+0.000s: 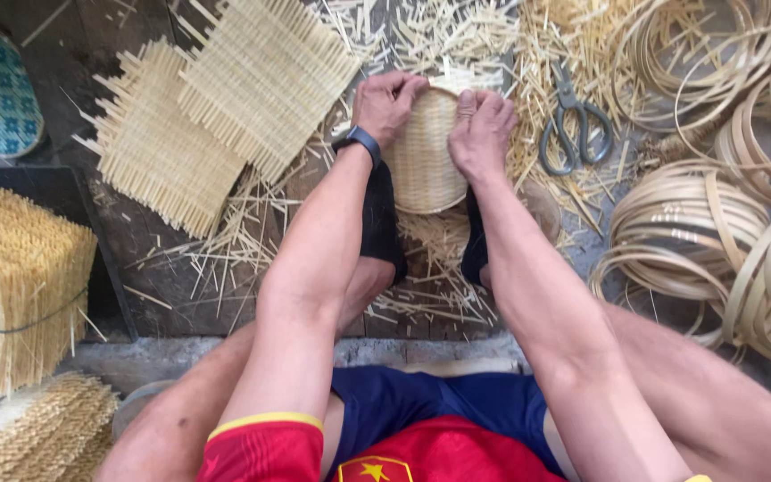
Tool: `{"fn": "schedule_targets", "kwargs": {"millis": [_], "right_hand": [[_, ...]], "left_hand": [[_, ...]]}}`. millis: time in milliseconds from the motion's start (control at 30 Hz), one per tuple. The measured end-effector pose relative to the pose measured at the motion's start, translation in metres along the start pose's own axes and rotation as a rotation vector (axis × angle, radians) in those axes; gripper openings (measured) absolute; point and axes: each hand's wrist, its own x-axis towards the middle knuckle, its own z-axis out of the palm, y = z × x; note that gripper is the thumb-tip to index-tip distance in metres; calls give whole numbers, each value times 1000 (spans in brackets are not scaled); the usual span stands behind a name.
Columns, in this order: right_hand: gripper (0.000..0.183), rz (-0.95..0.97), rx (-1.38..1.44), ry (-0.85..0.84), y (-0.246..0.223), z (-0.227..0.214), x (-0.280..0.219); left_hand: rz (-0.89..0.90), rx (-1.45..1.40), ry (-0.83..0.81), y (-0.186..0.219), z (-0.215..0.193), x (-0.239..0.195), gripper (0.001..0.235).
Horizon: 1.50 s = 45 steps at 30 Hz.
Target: The person sits on the floor and repeatedly assembles small round bamboo trays. They place a woven bamboo mat over a circular wooden mold, press it down, and trim the excess bamboo strips with shears. The process is repeated multiple times with new mats and molds.
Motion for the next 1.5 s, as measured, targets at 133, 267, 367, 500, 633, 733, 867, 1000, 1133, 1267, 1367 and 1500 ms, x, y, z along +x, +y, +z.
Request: {"fn": "schedule_targets", "kwargs": {"millis": [133,267,367,500,633,733,867,1000,1133,1267,1367,1500], "right_hand": [[56,480,19,-584,-1,15,21],[58,469,7,-602,-3,7,23],[60,494,23,-625,-2,7,30],[61,518,34,-675,11,21,27],[70,297,32,-417,19,17,34],[69,64,46,-195,1,26,35],[74,119,-21,-729,-23,37,47],[76,150,-107,-915,-39,30,64],[73,202,-141,-940,-48,25,67],[71,277,-189,-971,-50,30,68],[60,239,-64,-893,-49,29,58],[41,-54,159,-385,-29,-29,74]], "left_hand": [[-119,21,-45,-4,-1,6,23],[-179,48,-49,-10,5,13,26],[-204,81,-55,-11,9,18,29],[-287,-35,-120,-31,8,22,33],[-289,-111,-142,-45,10,34,46],[-336,-276,-49,-55,11,28,63],[-109,-269,409,-54,14,-12,44],[-229,259,600,-44,6,-64,35],[-411,-2,419,-52,2,-76,46],[-440,-75,407,-67,3,-62,48],[-559,-68,296,-84,-2,-61,52],[-317,-191,357,-88,-3,-44,45]]}}
